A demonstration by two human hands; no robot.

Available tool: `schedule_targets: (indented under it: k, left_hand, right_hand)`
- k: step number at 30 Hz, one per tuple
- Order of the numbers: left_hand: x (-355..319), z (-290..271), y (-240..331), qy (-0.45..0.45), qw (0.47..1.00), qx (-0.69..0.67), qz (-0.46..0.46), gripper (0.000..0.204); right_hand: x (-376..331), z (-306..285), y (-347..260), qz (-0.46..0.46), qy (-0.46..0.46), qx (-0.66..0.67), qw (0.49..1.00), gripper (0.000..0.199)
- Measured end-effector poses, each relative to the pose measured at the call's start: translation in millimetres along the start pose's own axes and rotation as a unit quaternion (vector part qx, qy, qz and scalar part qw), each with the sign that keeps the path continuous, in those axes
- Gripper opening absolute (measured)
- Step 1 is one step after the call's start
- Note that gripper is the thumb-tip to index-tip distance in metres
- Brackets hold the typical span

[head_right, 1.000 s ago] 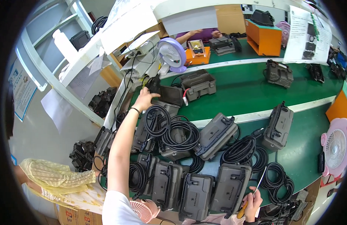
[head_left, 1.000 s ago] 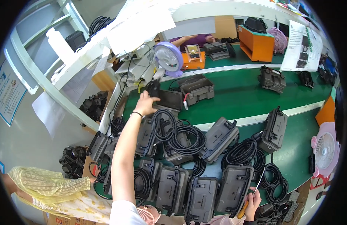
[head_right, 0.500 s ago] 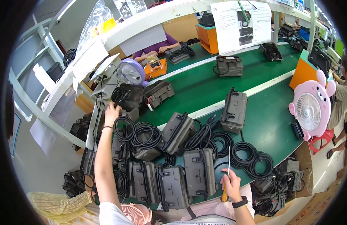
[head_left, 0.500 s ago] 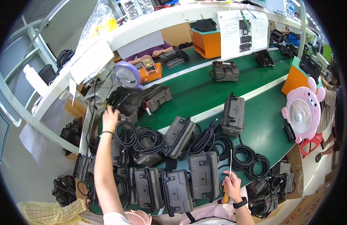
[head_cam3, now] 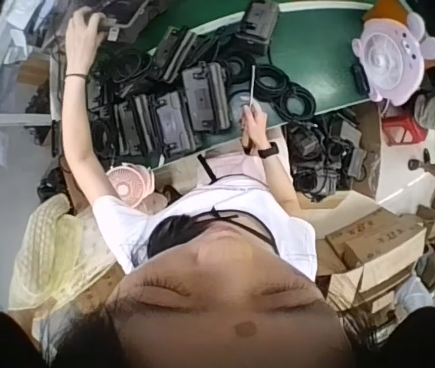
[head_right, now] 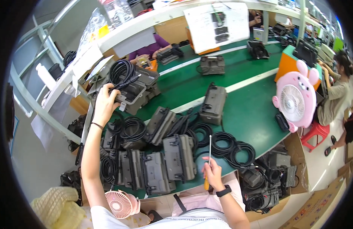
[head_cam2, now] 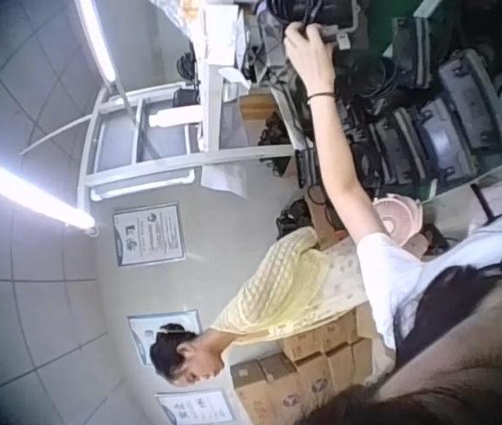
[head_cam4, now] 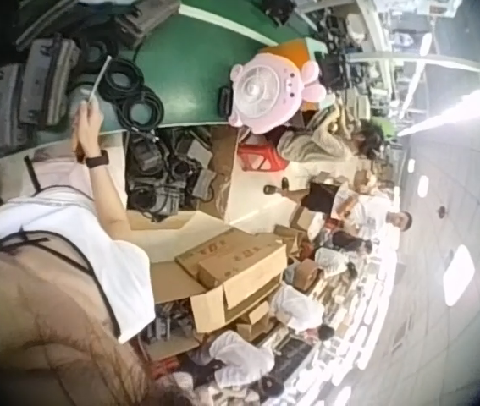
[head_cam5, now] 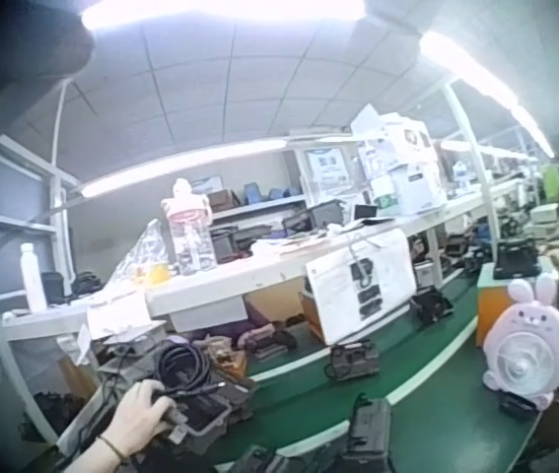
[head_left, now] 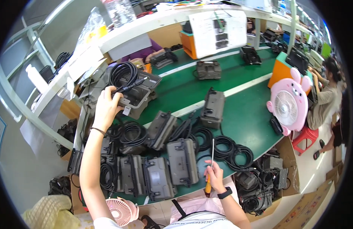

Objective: Assembling battery packs by connecting internal wires and housing components into a plastic protective case.

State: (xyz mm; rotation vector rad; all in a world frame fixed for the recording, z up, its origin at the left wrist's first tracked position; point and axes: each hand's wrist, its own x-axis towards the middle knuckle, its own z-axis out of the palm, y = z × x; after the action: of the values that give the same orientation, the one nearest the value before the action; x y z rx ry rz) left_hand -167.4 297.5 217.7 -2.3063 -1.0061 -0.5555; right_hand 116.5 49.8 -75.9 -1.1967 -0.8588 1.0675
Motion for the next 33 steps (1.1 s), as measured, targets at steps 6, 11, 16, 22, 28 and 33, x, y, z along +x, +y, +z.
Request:
schedule_targets:
  k: [6,11,16,22,28,33]
  left_hand:
    - [41.4,-29.8,108.2,0.038,0.99,-0.125,0.057,0.049]
    - [78.2,-18.7,203.1,0.046,0.966,-0.184,0.177,0.047]
    - [135.9,21.9,294.3,0.056,0.951,-0.23,0.199,0.045]
    - [176.0,117.7,394.3,0.006,0.971,-0.204,0.128,0.052]
    - [163.9,198.7,439.3,-0.098,0.981,-0.122,0.118,0.059]
    - [173.2,170.1,419.2,-0.169,0.933,-0.284,0.138,0.08]
  right_hand:
    - [-26.1,-18.1,3.7,-0.074,0.03,0.154,0.985,0.021]
    - [-47.7,-56.1,-26.3,-0.134,0.103,0.183,0.968,0.016]
    - [-41.7,-100.4,-35.7,-0.181,0.203,0.175,0.946,0.017]
    - [-45.8,-131.5,-25.9,-0.163,0.247,0.171,0.94,0.016]
    - [-34.3,-144.7,-23.2,-0.137,0.266,0.167,0.939,0.012]
    - [-12.3,-169.5,-17.7,-0.114,0.286,0.135,0.942,0.019]
